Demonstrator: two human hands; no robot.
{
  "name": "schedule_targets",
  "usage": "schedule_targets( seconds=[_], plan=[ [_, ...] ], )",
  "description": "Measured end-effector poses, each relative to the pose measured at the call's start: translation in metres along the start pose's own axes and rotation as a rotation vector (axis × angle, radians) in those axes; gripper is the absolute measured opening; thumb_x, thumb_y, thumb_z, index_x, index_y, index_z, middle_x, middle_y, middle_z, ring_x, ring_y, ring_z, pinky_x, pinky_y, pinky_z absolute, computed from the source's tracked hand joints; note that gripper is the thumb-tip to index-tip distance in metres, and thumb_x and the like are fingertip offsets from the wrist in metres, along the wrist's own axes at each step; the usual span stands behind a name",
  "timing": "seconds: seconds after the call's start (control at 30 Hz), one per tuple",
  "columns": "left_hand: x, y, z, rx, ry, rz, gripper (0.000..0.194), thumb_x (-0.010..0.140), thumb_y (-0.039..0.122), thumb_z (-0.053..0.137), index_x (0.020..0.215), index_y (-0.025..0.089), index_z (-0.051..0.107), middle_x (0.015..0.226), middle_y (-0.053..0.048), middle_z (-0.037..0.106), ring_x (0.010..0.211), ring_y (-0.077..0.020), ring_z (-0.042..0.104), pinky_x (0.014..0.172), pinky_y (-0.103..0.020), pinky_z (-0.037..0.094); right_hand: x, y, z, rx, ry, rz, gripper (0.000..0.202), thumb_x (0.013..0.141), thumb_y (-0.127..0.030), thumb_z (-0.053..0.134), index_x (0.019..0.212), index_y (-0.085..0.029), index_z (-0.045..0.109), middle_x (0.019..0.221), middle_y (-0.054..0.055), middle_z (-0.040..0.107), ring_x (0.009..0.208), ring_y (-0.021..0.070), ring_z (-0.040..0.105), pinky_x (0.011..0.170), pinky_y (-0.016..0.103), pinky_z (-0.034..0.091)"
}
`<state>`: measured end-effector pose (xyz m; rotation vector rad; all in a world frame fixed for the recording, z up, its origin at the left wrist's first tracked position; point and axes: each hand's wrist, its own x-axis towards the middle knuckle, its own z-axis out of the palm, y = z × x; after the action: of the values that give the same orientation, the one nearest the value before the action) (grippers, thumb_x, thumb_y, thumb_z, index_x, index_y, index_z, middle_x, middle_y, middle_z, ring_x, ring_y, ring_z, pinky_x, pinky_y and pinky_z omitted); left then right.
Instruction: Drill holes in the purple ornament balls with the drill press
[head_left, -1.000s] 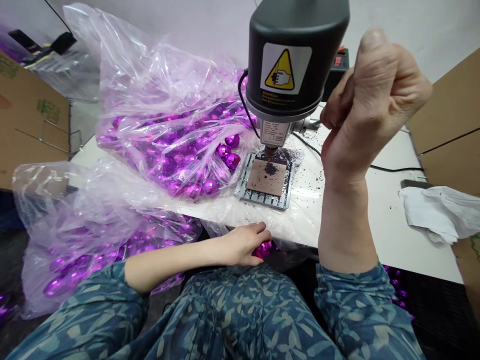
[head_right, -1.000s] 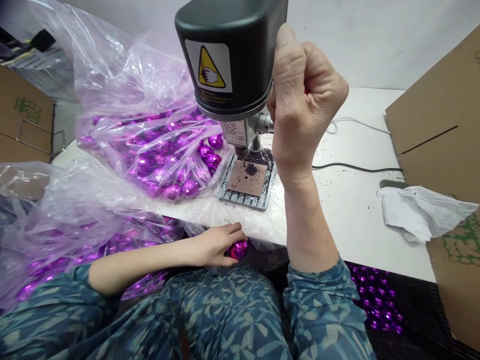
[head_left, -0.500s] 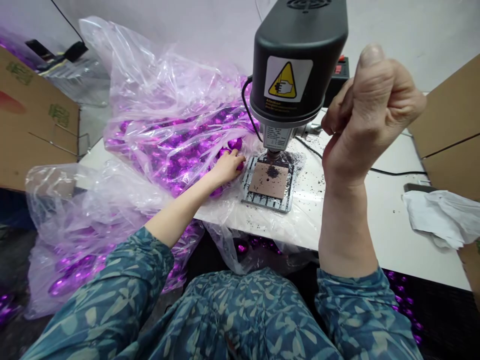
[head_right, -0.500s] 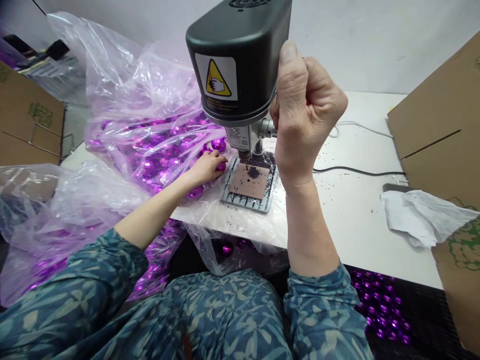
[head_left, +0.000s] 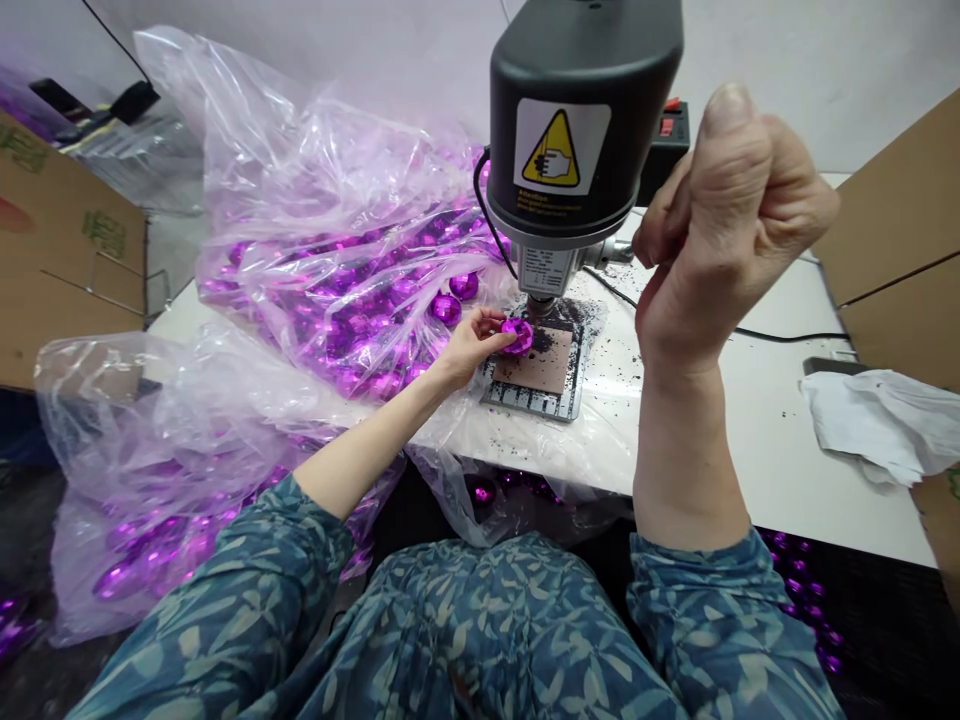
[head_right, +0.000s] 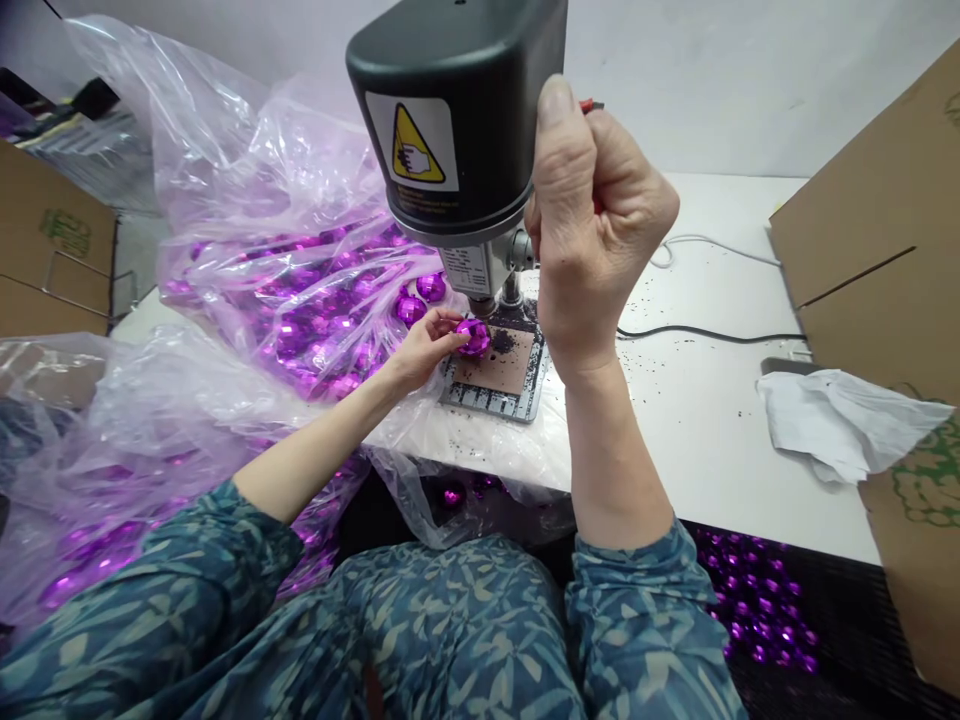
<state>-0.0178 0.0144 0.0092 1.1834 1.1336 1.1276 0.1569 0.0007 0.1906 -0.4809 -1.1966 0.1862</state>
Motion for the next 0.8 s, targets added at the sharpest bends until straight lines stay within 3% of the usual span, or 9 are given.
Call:
schedule_targets(
  seconds=[0.23, 0.47, 0.67, 0.8],
  plan=[
    [0.005, -0.005, 0.003, -0.027, -0.125, 0.054, 0.065, 0.066, 0.038, 0.098, 0.120, 0.017, 0.070, 0.115, -0.010, 0.080, 0.099, -0.0201, 0.076, 0.092, -0.036, 0.062, -0.003, -0.001, -0.001, -0.121, -0.004, 0.004, 0.066, 0.086, -0.087, 0.037, 0.060, -0.028, 0.022, 0.048, -0.005, 0.022, 0.039, 0.0120, 0.028, 0.044, 0.036, 0.028],
    [0.004, -0.006, 0.002, 0.181, -0.204, 0.133, 0.063, 0.071, 0.033, 0.096, 0.125, 0.014, 0.072, 0.105, -0.010, 0.079, 0.090, -0.0190, 0.074, 0.083, -0.033, 0.061, -0.003, -0.003, -0.001, -0.039, -0.012, 0.016, 0.066, 0.085, -0.084, 0.044, 0.059, -0.027, 0.024, 0.047, -0.004, 0.025, 0.039, 0.0135, 0.029, 0.045, 0.038, 0.029],
    [-0.001, -0.008, 0.011, 0.415, -0.169, 0.262, 0.061, 0.074, 0.029, 0.096, 0.127, 0.015, 0.071, 0.120, -0.011, 0.075, 0.096, -0.0199, 0.073, 0.089, -0.035, 0.062, -0.002, -0.002, -0.001, -0.042, -0.022, 0.023, 0.066, 0.087, -0.084, 0.042, 0.060, -0.028, 0.023, 0.048, -0.004, 0.022, 0.041, 0.0130, 0.027, 0.047, 0.038, 0.026],
    [-0.005, -0.016, 0.018, 0.383, -0.160, 0.247, 0.066, 0.077, 0.030, 0.095, 0.134, 0.015, 0.066, 0.119, -0.011, 0.076, 0.101, -0.0219, 0.074, 0.091, -0.037, 0.063, -0.004, -0.006, -0.003, 0.002, -0.024, 0.026, 0.066, 0.090, -0.076, 0.053, 0.058, -0.026, 0.027, 0.049, -0.005, 0.026, 0.040, 0.0102, 0.029, 0.045, 0.035, 0.026]
  ],
)
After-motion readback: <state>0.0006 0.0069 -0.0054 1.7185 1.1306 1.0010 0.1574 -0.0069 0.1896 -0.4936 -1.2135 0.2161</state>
